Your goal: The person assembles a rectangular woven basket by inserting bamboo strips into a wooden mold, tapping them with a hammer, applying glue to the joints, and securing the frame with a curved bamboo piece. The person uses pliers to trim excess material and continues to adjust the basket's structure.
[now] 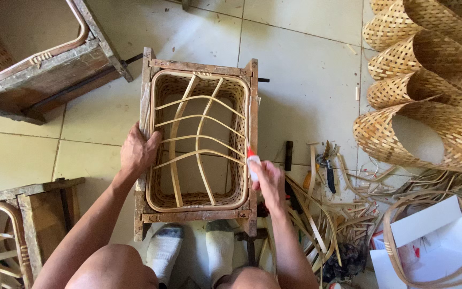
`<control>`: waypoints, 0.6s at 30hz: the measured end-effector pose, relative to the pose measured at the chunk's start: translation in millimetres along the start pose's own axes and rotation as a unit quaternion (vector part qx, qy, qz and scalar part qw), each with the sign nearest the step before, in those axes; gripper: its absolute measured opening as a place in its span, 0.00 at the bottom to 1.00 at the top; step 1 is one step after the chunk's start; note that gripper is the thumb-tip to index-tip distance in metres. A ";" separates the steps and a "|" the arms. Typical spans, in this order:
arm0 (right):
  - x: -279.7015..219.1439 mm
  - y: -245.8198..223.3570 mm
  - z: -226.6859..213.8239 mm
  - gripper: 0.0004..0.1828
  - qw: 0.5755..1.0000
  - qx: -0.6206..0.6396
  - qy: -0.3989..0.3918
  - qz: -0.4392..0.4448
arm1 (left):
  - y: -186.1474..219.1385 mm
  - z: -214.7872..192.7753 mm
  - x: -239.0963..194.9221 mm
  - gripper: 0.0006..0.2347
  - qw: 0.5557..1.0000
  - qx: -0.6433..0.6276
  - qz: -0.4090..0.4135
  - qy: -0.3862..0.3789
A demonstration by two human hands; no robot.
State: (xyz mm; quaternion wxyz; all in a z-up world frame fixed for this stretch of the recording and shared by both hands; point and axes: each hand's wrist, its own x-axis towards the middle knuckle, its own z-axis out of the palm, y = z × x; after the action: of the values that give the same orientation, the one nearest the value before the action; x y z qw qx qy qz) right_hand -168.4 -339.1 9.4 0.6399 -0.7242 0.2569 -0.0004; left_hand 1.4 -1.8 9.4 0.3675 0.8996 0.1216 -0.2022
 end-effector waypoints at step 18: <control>-42.3 -9.4 -2.6 0.28 0.997 -0.048 0.014 0.064 | -12.7 6.8 4.9 0.34 0.999 0.020 0.033 0.009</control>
State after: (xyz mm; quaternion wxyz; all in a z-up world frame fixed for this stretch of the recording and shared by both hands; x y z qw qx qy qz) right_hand -202.5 -325.3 32.5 0.5996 -0.7360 0.3114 0.0426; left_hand -0.8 2.6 -5.0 0.3546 0.9121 0.0910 -0.1846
